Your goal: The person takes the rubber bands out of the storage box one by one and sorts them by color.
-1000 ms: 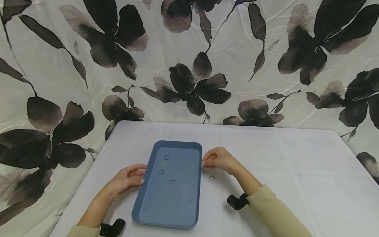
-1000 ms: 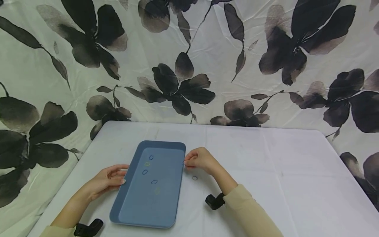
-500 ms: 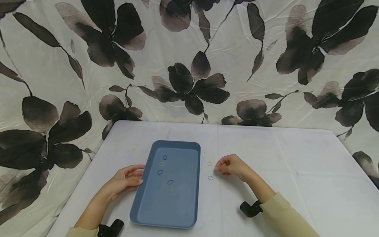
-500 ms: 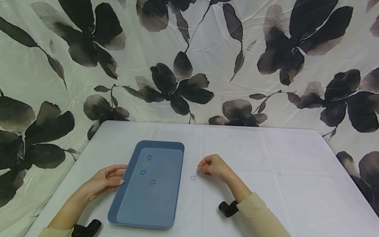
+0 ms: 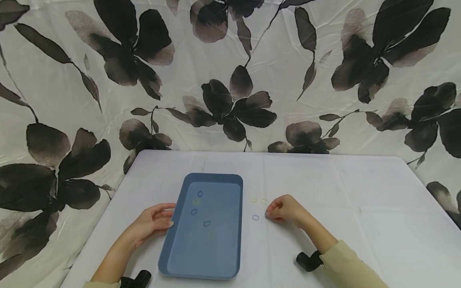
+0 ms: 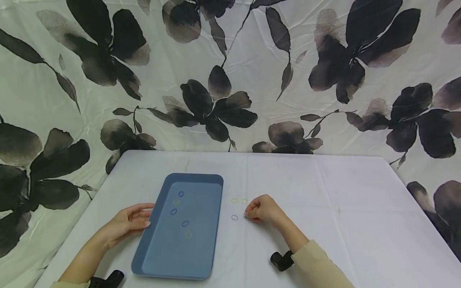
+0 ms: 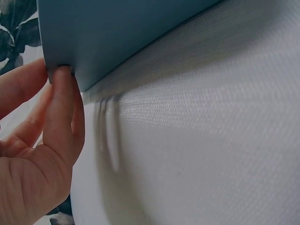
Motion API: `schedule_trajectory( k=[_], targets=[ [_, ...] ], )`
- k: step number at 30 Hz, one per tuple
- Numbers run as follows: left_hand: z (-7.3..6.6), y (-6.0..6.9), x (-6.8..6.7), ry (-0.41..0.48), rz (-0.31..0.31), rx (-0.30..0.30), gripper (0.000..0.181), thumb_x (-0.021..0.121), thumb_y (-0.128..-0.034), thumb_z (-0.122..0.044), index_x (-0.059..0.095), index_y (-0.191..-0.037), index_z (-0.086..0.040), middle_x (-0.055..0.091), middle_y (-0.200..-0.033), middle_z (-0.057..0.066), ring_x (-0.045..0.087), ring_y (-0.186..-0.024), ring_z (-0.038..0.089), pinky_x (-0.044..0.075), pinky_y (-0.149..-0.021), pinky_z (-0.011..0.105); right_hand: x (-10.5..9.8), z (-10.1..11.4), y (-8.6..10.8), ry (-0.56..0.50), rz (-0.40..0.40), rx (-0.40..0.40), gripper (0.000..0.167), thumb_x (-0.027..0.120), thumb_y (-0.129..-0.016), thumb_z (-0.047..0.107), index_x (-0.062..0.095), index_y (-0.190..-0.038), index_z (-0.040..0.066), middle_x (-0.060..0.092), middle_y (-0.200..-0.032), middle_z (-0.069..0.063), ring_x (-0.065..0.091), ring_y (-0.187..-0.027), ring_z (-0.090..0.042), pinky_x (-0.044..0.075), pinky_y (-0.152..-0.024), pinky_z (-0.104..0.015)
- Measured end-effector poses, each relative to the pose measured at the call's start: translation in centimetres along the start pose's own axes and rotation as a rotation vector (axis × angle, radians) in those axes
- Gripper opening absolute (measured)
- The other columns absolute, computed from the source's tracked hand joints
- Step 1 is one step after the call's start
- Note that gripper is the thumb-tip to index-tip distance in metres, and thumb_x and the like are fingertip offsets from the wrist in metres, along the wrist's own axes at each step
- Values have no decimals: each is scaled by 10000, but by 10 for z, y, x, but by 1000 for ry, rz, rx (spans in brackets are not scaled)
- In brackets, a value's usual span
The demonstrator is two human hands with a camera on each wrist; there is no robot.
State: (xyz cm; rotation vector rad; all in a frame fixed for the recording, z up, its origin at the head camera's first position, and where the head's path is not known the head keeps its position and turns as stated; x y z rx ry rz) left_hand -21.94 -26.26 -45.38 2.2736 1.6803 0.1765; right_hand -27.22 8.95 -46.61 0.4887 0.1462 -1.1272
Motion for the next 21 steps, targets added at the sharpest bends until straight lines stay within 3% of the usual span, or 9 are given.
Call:
schedule_trajectory(
  k=[14,21],
  targets=[
    [1,0,-1,14,-2,1,674,645,-837,-12,277,-1388,115,539,-1222,186,591,-990,103,509,-779,293,-3,-5,5,71,-24,18,57,725,-758,9,683,-780,-22,564,-601,8,507,-531,-91,442,-514,-228],
    [0,0,1,35,9,2,668,638,-843,-6,276,-1392,110,563,-1195,152,599,-991,102,510,-775,286,-12,-9,5,54,-20,51,56,721,-764,13,690,-799,-18,595,-642,-11,521,-552,-104,456,-536,-230]
  ],
)
Point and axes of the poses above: each hand's wrist, its own y-axis away from the middle knuckle, its own x-axis out of the palm, z = x × y, the point moved 10 cm from there along -y, towards the middle knuckle
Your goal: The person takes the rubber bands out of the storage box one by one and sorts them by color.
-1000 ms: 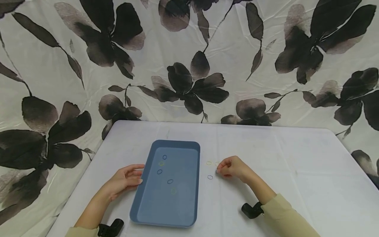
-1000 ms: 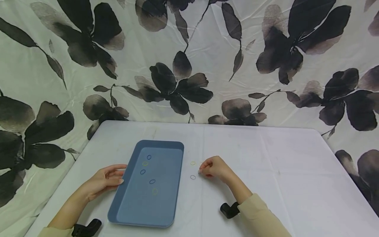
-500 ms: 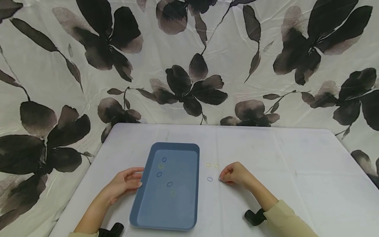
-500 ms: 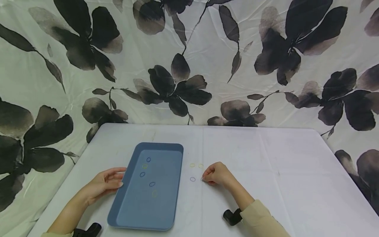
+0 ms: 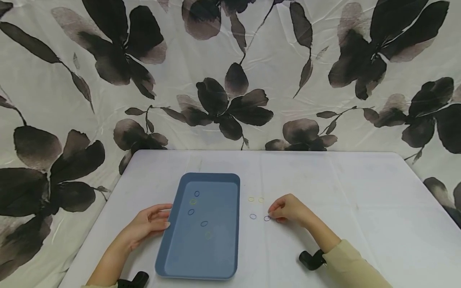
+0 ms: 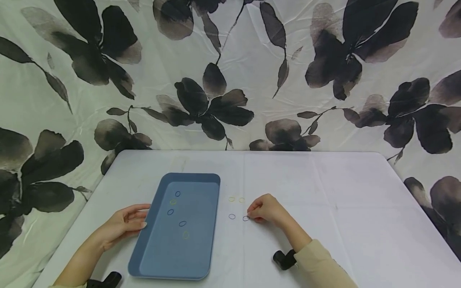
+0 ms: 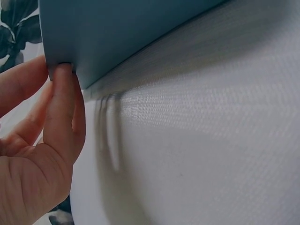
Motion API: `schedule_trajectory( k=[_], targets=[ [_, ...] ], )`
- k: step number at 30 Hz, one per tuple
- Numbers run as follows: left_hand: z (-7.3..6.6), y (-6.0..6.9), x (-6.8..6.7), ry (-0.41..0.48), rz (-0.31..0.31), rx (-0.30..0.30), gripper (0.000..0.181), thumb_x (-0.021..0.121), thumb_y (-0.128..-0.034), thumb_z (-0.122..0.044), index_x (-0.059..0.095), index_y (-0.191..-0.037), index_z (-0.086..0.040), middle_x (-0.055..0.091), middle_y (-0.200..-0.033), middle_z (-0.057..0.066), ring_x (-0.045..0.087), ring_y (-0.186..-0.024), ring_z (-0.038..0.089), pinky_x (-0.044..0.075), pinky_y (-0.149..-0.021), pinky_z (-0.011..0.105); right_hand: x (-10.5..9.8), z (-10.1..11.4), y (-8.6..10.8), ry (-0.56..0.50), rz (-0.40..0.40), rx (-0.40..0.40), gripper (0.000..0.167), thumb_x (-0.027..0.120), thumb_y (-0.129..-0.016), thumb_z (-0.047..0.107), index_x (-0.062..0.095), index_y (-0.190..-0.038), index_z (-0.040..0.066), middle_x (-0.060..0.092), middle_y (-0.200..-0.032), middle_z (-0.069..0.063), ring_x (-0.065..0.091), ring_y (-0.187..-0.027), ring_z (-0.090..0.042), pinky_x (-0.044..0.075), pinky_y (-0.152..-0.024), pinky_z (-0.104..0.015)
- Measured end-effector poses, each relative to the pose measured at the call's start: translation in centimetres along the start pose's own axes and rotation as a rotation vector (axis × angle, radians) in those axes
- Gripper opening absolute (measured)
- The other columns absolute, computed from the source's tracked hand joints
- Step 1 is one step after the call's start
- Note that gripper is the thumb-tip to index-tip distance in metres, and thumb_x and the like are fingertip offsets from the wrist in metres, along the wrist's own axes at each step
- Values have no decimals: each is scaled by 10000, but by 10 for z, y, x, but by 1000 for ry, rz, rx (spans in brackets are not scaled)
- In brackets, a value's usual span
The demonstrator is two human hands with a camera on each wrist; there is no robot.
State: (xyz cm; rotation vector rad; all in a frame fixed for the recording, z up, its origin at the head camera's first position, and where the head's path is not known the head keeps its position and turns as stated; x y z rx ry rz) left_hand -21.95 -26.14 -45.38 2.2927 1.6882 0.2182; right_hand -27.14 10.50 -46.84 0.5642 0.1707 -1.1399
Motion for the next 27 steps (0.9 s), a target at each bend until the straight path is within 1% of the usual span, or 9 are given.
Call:
schedule_trajectory(
  k=[6,11,14,17,20,27],
  targets=[
    [0,0,0,7,5,-3,674,638,-844,-7,268,-1395,111,564,-1163,133,602,-978,113,509,-774,285,-4,11,-2,-34,39,-19,67,694,-780,4,681,-827,-42,601,-649,-16,522,-578,-118,454,-554,-248],
    [1,0,0,13,15,-6,678,635,-845,-8,258,-1395,117,559,-1165,137,604,-975,120,510,-770,287,-5,26,-8,-54,58,-34,89,655,-789,-22,685,-868,-49,643,-710,-23,555,-622,-115,494,-588,-262],
    [1,1,0,13,14,-8,681,638,-841,-4,257,-1391,123,561,-1157,131,604,-969,118,510,-768,285,-2,36,-12,-71,75,-39,108,651,-793,-20,681,-889,-60,662,-741,-53,575,-632,-118,513,-607,-270],
    [1,1,0,10,10,-8,680,639,-839,-2,261,-1390,123,561,-1148,127,601,-967,116,510,-765,281,6,48,-16,-85,100,-54,127,652,-801,-5,677,-907,-69,672,-769,-99,584,-632,-126,521,-617,-278],
    [1,1,0,6,11,-5,676,639,-841,-6,265,-1390,120,555,-1157,135,599,-975,115,509,-767,280,17,60,-19,-98,133,-74,143,647,-803,0,674,-922,-75,676,-779,-112,593,-637,-134,527,-632,-293],
    [2,1,-2,-2,3,-6,673,645,-837,-5,277,-1386,119,550,-1171,148,598,-977,109,509,-770,285,44,79,-27,-142,193,-116,145,660,-795,12,677,-914,-68,667,-728,-39,585,-637,-129,522,-633,-296]
  ],
)
Point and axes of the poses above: each hand's wrist, its own y-axis away from the middle knuckle, its own x-axis out of the palm, z = x × y, the point moved 10 cm from there along -y, towards the middle knuckle
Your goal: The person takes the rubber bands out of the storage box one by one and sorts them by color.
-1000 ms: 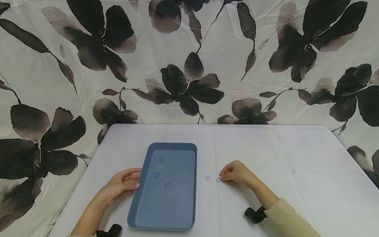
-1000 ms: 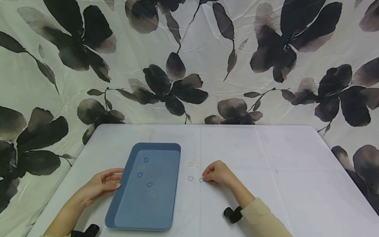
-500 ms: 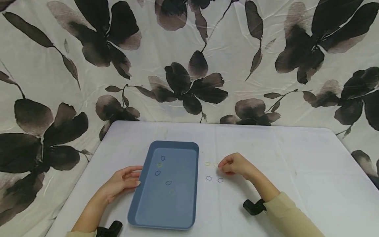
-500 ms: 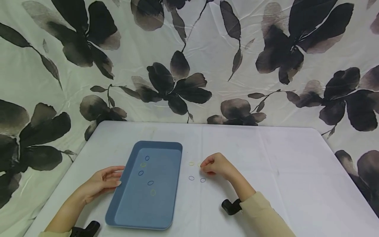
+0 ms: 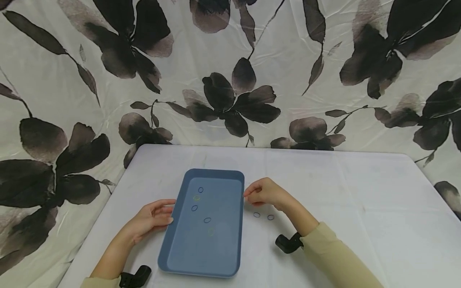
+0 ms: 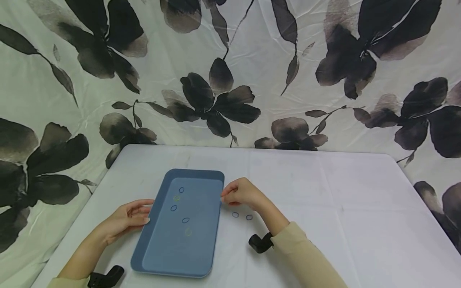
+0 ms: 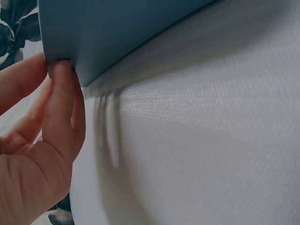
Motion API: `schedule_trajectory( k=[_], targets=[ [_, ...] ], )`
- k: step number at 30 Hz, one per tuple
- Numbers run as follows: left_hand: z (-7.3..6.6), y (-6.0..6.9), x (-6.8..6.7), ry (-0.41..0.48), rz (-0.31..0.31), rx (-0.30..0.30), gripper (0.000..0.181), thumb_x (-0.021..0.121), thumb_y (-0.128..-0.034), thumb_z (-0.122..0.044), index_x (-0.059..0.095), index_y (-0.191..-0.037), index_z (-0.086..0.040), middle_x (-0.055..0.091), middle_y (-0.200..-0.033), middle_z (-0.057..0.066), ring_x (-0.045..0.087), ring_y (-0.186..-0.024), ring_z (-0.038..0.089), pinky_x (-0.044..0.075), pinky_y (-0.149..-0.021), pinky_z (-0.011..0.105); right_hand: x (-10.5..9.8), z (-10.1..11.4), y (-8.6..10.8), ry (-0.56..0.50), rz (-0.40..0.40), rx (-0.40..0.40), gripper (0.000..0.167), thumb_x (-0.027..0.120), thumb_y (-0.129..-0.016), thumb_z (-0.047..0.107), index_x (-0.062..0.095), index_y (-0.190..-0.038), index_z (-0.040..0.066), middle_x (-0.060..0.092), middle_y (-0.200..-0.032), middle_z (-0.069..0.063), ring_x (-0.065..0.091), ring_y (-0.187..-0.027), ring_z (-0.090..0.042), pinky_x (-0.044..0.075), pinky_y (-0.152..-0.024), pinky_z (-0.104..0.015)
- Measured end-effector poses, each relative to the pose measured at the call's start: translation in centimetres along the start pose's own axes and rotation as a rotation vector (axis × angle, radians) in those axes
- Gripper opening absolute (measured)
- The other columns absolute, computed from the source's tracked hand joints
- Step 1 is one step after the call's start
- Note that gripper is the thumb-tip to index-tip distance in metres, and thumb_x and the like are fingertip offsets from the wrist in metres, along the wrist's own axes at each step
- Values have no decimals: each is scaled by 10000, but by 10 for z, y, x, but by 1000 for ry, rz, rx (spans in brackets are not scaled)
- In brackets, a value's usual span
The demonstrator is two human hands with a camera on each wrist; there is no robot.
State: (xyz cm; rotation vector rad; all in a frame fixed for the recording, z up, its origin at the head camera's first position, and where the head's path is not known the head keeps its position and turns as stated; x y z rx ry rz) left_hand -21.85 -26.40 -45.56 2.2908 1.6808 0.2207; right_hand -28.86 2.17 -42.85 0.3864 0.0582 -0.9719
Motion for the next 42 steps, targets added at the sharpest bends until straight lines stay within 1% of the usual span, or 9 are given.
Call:
schedule_trajectory(
  k=[5,9,15,21,26,30,36,39,42],
  targets=[
    [-2,0,-1,-9,-6,-3,677,652,-829,-7,281,-1380,124,556,-1172,140,599,-966,101,509,-768,283,15,9,-8,-16,25,-26,151,700,-791,39,682,-902,-60,671,-730,-36,587,-640,-119,525,-640,-307],
    [-6,0,0,-26,-4,5,674,650,-828,-4,282,-1377,130,553,-1179,149,602,-960,100,509,-765,281,25,17,-12,-23,37,-36,142,707,-790,38,683,-892,-58,673,-735,-40,607,-642,-119,532,-639,-301],
    [-8,-1,0,-28,-11,6,664,652,-824,6,297,-1371,129,554,-1155,140,604,-956,102,513,-754,277,39,23,-18,-24,48,-33,135,713,-778,13,686,-885,-64,680,-737,-71,627,-630,-138,537,-622,-295],
    [-6,-1,1,-22,-18,1,665,645,-823,15,290,-1374,129,535,-1185,188,603,-966,111,512,-760,281,58,25,-22,-7,79,-21,128,723,-771,8,689,-877,-55,686,-734,-86,629,-622,-142,534,-613,-295],
    [-6,-1,1,-23,-16,7,669,643,-825,18,282,-1377,131,511,-1218,229,599,-982,117,512,-767,285,67,26,-25,-10,82,-33,125,729,-763,1,691,-867,-57,686,-735,-100,636,-628,-154,536,-605,-301],
    [-5,-1,2,-12,-17,5,663,636,-823,31,283,-1374,134,516,-1212,222,603,-973,117,514,-762,288,75,27,-26,-15,93,-46,133,733,-756,-2,694,-869,-59,686,-735,-108,644,-642,-168,538,-607,-308],
    [-6,0,3,-7,-18,9,658,634,-822,31,288,-1372,134,515,-1204,221,603,-955,112,513,-751,276,88,28,-27,-14,128,-71,150,738,-729,-35,690,-867,-72,671,-692,-101,606,-581,-139,525,-574,-299],
    [-7,1,4,-8,-12,17,660,630,-824,30,278,-1373,139,509,-1200,229,601,-952,112,512,-750,271,96,26,-27,7,154,-83,154,737,-710,-63,686,-853,-82,649,-646,-86,574,-544,-131,503,-539,-286],
    [-7,2,5,-4,-12,17,658,626,-827,36,274,-1373,142,510,-1197,230,603,-949,112,513,-750,269,104,23,-26,57,177,-75,150,738,-694,-81,693,-837,-70,624,-599,-53,541,-512,-124,478,-512,-260]
  ],
)
Point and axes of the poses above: each hand's wrist, its own y-axis away from the middle knuckle, its own x-axis out of the palm, z = x × y, the point moved 10 cm from there along -y, towards the middle knuckle
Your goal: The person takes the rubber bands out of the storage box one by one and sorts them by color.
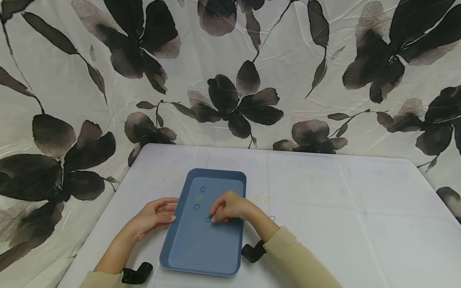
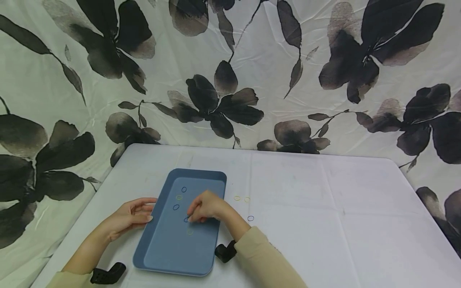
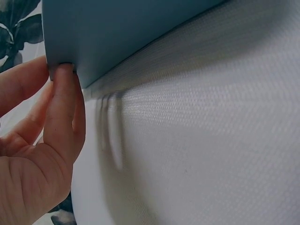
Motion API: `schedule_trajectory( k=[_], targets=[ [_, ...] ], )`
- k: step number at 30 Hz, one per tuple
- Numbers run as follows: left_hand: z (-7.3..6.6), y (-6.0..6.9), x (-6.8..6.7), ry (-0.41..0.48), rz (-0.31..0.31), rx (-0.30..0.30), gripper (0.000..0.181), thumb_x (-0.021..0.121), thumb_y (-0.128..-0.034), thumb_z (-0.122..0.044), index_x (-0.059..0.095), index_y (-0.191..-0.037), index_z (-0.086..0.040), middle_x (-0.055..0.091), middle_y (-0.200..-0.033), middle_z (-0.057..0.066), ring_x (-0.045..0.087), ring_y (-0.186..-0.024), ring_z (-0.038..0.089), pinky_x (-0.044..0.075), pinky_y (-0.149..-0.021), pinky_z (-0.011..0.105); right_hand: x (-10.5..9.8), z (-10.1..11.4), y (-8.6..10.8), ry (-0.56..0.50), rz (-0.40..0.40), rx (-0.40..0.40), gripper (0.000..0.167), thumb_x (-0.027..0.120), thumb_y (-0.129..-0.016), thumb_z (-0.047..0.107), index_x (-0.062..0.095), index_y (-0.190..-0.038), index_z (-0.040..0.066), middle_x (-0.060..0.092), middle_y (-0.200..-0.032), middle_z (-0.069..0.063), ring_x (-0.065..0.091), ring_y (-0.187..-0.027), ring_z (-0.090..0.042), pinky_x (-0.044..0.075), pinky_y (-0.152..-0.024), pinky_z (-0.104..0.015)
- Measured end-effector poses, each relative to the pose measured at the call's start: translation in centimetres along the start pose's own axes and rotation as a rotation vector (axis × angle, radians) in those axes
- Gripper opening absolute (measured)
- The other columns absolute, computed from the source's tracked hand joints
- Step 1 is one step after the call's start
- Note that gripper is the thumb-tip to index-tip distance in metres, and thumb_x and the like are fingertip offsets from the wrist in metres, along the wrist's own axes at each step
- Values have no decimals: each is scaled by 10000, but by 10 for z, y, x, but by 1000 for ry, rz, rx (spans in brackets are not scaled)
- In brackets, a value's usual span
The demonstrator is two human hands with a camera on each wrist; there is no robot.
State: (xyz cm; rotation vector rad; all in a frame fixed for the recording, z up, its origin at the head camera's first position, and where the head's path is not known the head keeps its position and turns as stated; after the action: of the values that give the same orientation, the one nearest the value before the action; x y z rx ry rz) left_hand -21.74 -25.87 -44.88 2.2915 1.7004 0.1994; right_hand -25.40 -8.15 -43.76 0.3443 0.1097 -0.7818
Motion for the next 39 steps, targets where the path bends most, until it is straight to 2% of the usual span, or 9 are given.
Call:
schedule_trajectory(
  k=[6,11,18,24,31,39],
  targets=[
    [0,0,0,-4,-8,-4,658,630,-828,32,279,-1375,138,500,-1203,250,603,-946,112,513,-749,269,8,-4,1,114,18,37,151,749,-673,-101,710,-798,-27,575,-534,-28,507,-470,-120,424,-470,-234],
    [0,1,0,-8,-10,-3,655,630,-831,25,284,-1378,132,493,-1210,260,601,-956,118,513,-749,270,12,0,3,200,46,38,162,761,-673,-85,709,-803,-3,583,-538,-27,507,-477,-113,419,-474,-242],
    [-1,1,0,-3,-8,3,656,622,-832,34,274,-1378,139,487,-1226,265,600,-971,121,513,-763,272,14,11,1,238,60,10,169,771,-673,-68,702,-816,-8,579,-535,-15,498,-486,-118,409,-473,-248],
    [1,0,-1,-15,-15,-4,653,630,-830,25,288,-1375,131,505,-1197,249,600,-960,130,513,-757,274,19,14,1,309,52,4,143,782,-663,-63,699,-758,3,566,-516,2,476,-458,-107,386,-447,-237],
    [1,0,1,-12,-15,-6,654,632,-829,21,288,-1374,130,501,-1194,258,595,-950,131,512,-756,275,25,10,-2,411,24,19,166,799,-637,-61,688,-712,38,530,-492,14,428,-423,-90,348,-419,-201],
    [2,0,-1,-1,-15,-6,652,631,-832,21,289,-1377,124,558,-1153,182,600,-926,135,514,-742,278,27,4,-4,488,34,39,231,828,-586,-64,676,-691,74,525,-494,19,433,-440,-78,360,-425,-200]
  ],
)
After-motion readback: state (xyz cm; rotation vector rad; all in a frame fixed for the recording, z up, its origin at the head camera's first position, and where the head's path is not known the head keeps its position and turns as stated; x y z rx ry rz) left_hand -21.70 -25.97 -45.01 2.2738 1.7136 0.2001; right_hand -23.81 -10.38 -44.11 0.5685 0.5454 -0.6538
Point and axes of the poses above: each hand's wrist, its own y-axis away from the middle knuckle, its own x-axis out of the palm, z = x × y, the point moved 10 cm from there along -y, towards the middle knuckle
